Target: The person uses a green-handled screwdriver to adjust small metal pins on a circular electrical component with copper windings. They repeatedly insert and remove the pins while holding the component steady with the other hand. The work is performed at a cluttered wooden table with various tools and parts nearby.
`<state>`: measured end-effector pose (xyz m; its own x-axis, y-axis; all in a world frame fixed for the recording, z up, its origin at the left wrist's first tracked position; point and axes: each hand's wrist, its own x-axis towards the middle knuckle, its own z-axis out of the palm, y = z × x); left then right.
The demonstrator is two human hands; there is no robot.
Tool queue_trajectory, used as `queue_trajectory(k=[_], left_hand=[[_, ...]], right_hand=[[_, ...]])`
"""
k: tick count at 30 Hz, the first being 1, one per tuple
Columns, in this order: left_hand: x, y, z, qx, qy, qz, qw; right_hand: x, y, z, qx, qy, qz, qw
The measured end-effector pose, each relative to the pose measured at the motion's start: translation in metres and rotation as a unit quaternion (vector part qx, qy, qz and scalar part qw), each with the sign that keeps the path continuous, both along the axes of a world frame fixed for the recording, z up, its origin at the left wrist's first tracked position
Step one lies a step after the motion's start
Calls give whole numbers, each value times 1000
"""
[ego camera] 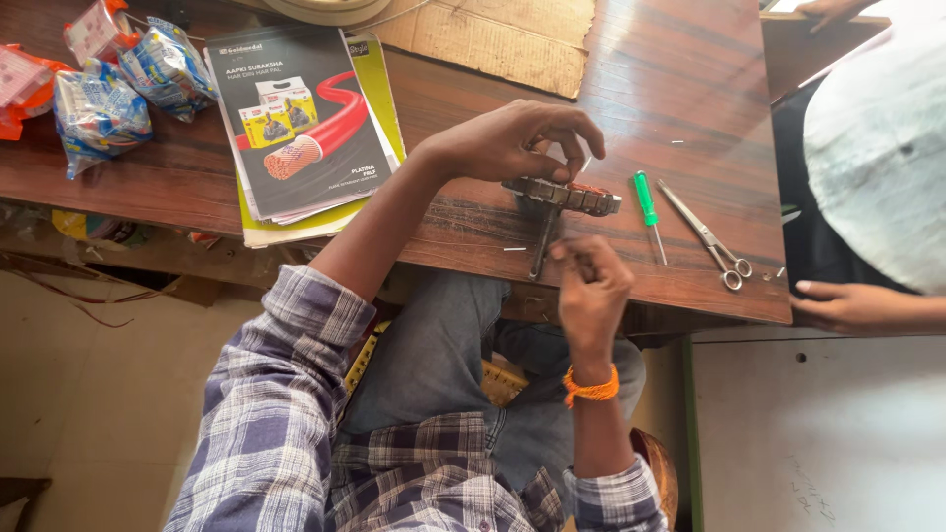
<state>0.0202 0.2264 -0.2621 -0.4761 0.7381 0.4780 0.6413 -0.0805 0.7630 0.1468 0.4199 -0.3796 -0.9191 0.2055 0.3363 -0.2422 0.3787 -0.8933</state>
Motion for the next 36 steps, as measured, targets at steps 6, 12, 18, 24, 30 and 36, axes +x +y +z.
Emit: queue_trajectory(k=[6,12,18,24,30,36], left_hand=[[24,12,-25,53,161,133,976],[32,28,-59,66,219,237,944],[33,33,-74,85,211,262,938],[35,35,-73,85,216,274,933],[31,29,-59,60,62,200,976],[8,30,-26,2,-183,176,967]], right_hand=[[3,12,-14,49,7,-43,998],[-13,57,30,106,67,-34,992],[-21,53,81,239,115,8,964],[-39,35,100,273,139,55,950],[-67,39,98,311,125,90,938],[-81,56,88,363,233,127,893]])
